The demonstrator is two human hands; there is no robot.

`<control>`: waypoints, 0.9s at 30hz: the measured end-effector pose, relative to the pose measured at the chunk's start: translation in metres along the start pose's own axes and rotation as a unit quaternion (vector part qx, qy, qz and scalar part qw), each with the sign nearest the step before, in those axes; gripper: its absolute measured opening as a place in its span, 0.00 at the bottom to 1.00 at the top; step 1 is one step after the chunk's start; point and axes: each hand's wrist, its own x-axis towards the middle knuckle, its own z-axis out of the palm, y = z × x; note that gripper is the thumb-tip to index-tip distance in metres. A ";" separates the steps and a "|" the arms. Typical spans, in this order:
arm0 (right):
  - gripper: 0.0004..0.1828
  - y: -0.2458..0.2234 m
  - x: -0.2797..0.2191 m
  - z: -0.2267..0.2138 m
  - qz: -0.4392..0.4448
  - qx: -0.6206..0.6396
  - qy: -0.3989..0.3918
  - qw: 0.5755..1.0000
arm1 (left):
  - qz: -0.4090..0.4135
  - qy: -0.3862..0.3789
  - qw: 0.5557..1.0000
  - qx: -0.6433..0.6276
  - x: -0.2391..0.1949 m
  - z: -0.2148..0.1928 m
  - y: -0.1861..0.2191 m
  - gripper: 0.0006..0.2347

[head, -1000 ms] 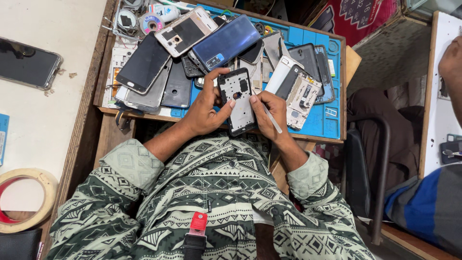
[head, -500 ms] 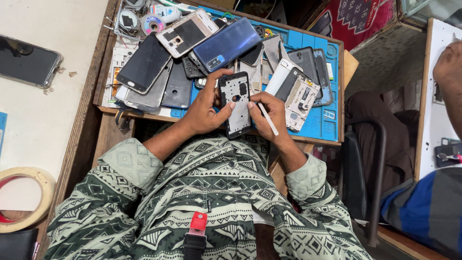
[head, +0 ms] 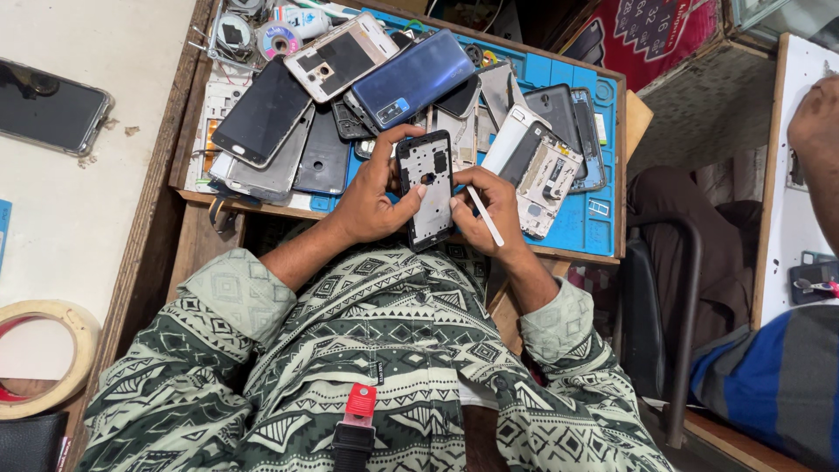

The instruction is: The person uses a small metal tool to pry and scrape the interior of a disassembled smartphone chassis. They repeatedly work along the edges and around internal cutouts, occasionally rotating the device to access different areas.

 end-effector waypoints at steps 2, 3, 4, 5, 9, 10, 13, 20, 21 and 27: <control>0.09 -0.001 0.000 0.000 -0.003 -0.011 0.007 1.000 | -0.010 -0.002 1.000 0.005 0.000 -0.001 0.000 0.28; 0.08 -0.001 0.001 0.000 0.001 -0.013 0.008 1.000 | -0.012 -0.006 1.000 0.009 0.001 -0.001 0.000 0.28; 0.07 -0.001 0.001 0.000 0.006 -0.016 0.008 1.000 | -0.014 -0.009 1.000 0.014 0.001 -0.002 0.000 0.28; 0.06 -0.002 0.001 0.000 0.010 -0.018 0.009 1.000 | -0.016 -0.013 1.000 0.018 0.001 -0.002 0.001 0.28; 0.06 -0.005 0.002 0.002 0.010 -0.008 0.021 1.000 | 0.016 -0.063 0.998 -0.007 0.000 -0.003 0.003 0.26; 0.07 -0.005 0.002 0.003 0.013 0.003 0.024 1.000 | -0.007 -0.071 0.997 -0.004 0.000 -0.004 0.004 0.26; 0.07 -0.007 0.003 0.003 0.020 0.019 0.023 0.999 | -0.010 -0.075 0.997 0.012 0.001 -0.003 0.006 0.27; 0.05 -0.006 0.002 0.002 -0.014 -0.023 0.016 1.000 | -0.031 -0.068 0.997 0.026 0.002 -0.002 0.008 0.28; 0.05 -0.005 0.002 0.002 -0.013 -0.025 0.016 0.999 | -0.014 -0.063 0.998 0.029 0.002 -0.002 0.008 0.27; 0.08 -0.001 0.000 0.003 0.000 -0.009 0.001 1.000 | 0.003 -0.044 0.998 0.038 0.001 -0.002 0.006 0.26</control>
